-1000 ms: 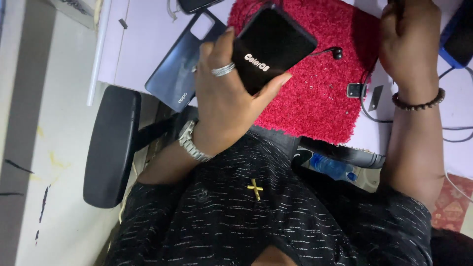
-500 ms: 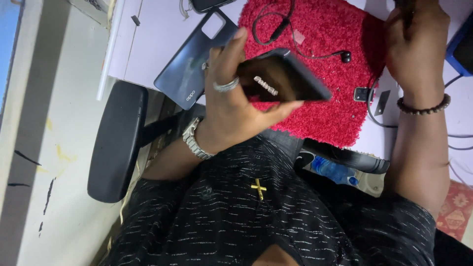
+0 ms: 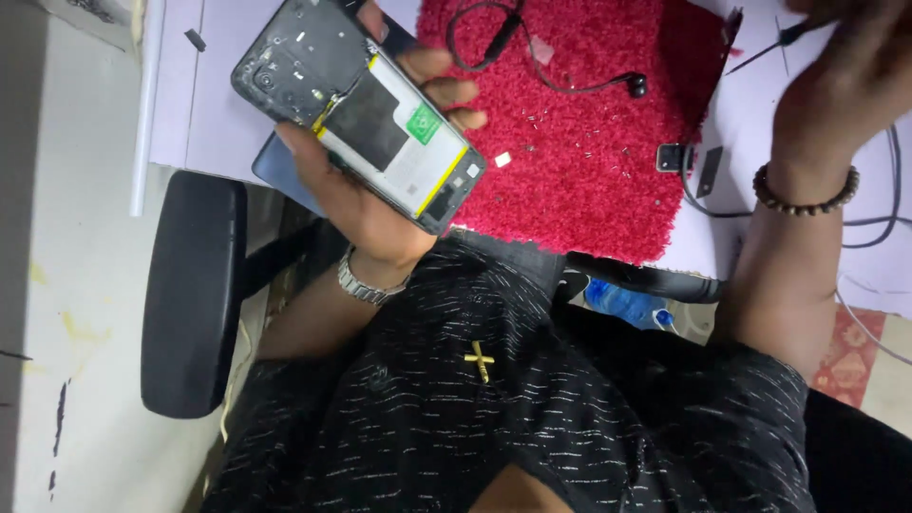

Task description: Testing and repairing a mobile phone by navigating the setup menu and adjusting internal components with a tool.

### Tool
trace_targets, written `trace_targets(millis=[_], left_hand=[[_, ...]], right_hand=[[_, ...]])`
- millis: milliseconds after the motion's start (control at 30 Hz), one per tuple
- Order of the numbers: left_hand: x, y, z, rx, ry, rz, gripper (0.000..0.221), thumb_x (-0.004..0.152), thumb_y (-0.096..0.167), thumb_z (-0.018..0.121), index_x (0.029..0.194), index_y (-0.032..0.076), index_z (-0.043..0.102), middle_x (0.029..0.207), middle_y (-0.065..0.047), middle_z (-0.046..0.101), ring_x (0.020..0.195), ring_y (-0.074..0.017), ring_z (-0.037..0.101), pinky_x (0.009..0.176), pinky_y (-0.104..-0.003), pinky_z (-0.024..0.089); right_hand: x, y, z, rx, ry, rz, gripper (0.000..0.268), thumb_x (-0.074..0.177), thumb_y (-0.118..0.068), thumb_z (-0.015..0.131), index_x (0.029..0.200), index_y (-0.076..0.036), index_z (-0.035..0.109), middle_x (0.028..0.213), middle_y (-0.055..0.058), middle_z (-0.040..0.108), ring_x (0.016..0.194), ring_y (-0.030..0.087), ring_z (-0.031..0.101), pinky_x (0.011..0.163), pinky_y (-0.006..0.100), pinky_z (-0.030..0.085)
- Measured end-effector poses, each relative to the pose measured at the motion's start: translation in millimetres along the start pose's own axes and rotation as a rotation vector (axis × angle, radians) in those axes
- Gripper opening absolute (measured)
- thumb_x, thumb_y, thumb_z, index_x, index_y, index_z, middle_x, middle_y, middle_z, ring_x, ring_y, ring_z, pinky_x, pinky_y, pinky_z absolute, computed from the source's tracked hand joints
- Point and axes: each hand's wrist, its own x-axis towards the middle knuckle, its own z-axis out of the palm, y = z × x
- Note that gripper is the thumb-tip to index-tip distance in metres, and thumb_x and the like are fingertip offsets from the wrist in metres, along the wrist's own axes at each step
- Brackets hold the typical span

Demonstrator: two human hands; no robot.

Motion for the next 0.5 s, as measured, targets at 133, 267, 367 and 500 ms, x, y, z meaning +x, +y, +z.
trace_targets(millis=[133, 267, 367, 500], left_hand=[[3, 4, -2, 0.003, -0.054, -0.18, 0.115, 0.093, 0.089, 0.037, 0.155, -0.006, 0.058, 0.156, -0.023, 0.065, 0.131, -0.0331, 0.073, 0.109, -0.051, 0.065], [5, 9, -8, -0.072, -0.097, -0.258, 0.101, 0.103, 0.086, 0.04, 0.167, 0.01, 0.053, 0.165, -0.028, 0.06, 0.136, -0.0425, 0.072, 0.112, -0.055, 0.064], [8, 13, -4, -0.072, -0.057, -0.351, 0.11, 0.093, 0.088, 0.046, 0.173, 0.013, 0.04, 0.163, -0.032, 0.06, 0.124, -0.0399, 0.077, 0.1, -0.048, 0.067], [9, 12, -7, -0.204, -0.112, -0.392, 0.122, 0.091, 0.092, 0.046, 0.179, 0.008, 0.034, 0.159, -0.02, 0.063, 0.119, -0.0384, 0.076, 0.097, -0.05, 0.064]], right_hand=[[6, -47, 15, 0.081, 0.069, -0.055, 0.041, 0.119, -0.002, 0.038, 0.102, 0.019, 0.07, 0.099, 0.034, 0.076, 0.092, 0.045, 0.075, 0.086, 0.049, 0.058], [1, -73, 42, 0.32, -0.012, 0.126, 0.038, 0.131, -0.024, 0.043, 0.121, 0.011, 0.056, 0.102, 0.039, 0.071, 0.092, 0.045, 0.072, 0.084, 0.048, 0.057], [5, -90, 50, 0.339, -0.139, 0.053, 0.037, 0.137, -0.012, 0.048, 0.125, 0.022, 0.049, 0.095, 0.044, 0.065, 0.082, 0.049, 0.072, 0.069, 0.048, 0.057], [8, -97, 54, 0.407, -0.235, 0.023, 0.026, 0.132, 0.001, 0.051, 0.15, 0.001, 0.032, 0.125, 0.039, 0.045, 0.083, 0.049, 0.065, 0.067, 0.044, 0.046]])
